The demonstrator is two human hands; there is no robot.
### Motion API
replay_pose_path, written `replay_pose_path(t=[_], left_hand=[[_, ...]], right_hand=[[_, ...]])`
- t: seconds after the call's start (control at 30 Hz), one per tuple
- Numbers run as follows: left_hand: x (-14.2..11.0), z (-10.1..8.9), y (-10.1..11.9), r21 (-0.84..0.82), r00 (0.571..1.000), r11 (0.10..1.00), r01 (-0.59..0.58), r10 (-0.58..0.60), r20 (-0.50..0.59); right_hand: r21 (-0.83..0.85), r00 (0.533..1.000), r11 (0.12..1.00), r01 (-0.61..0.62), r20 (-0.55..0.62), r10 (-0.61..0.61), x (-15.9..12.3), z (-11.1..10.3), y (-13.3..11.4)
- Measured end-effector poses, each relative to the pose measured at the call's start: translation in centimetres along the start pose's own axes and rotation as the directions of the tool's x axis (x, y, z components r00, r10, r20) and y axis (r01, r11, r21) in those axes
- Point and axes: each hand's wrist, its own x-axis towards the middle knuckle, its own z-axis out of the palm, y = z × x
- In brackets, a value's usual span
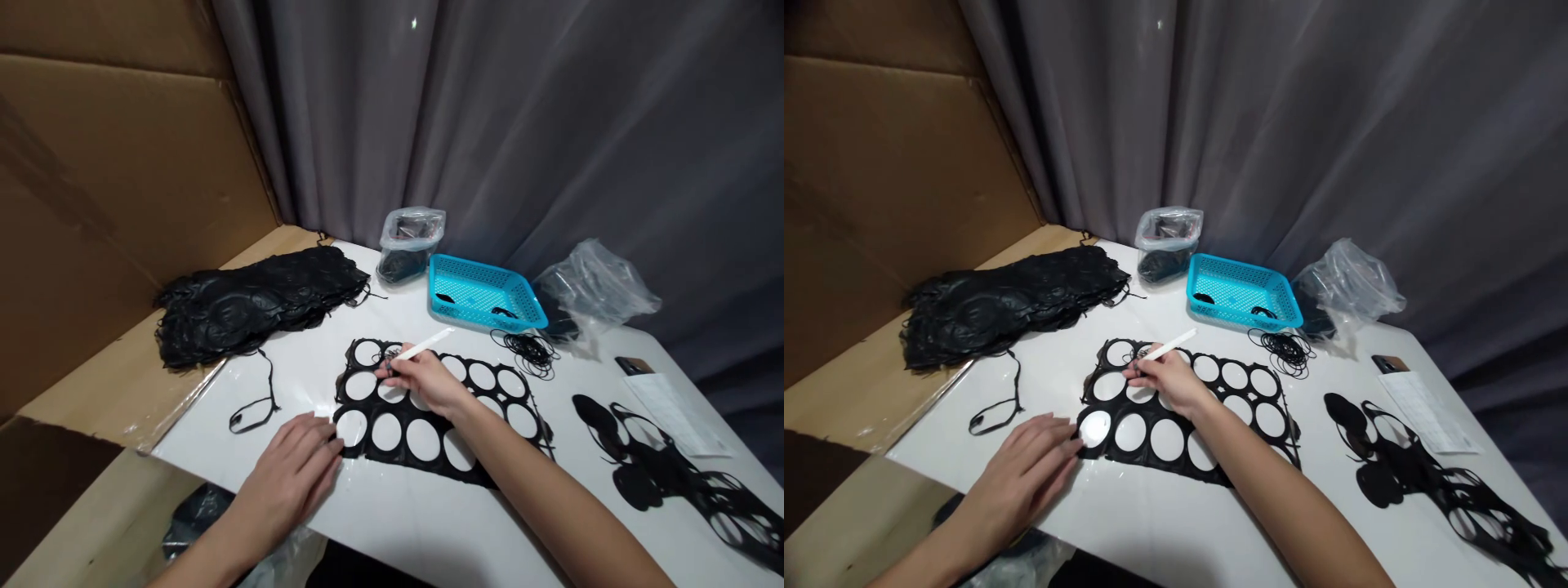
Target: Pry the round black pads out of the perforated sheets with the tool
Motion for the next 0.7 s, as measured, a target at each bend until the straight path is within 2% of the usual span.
replay_pose_path(t=[0.07,0.13,0.2,0.27,0.33,0.7], left_hand=[[-0.9,-0.2,0.8,0.006,0.999,1.000,-0.018,0.018,0.039],[-1.9,0.0,1.3,0.031,0.998,0.999,-0.019,0.017,0.068],[-2.7,0.4,1.5,0.062,0.996,0.998,-0.020,0.015,0.084],[-3.2,0.6,1.6,0.084,0.995,0.996,-0.026,0.018,0.093],[-3.4,0.8,1.7,0.084,0.995,0.996,-0.030,0.021,0.099],[-3.7,1.4,1.7,0.037,0.996,0.999,0.002,-0.005,0.091]], right_hand=[[-0.076,0.994,0.997,-0.003,0.108,0.012,-1.6,1.5,1.2],[-0.278,0.979,0.957,0.077,0.202,-0.020,-3.3,2.8,2.3],[-0.513,0.959,0.828,0.228,0.267,-0.099,-4.6,3.8,3.2],[-0.650,0.928,0.667,0.363,0.316,-0.197,-5.4,4.4,3.8],[-0.695,0.903,0.577,0.429,0.334,-0.270,-5.8,4.7,4.2],[-0.739,0.854,0.438,0.512,0.382,-0.353,-6.0,4.8,5.0]])
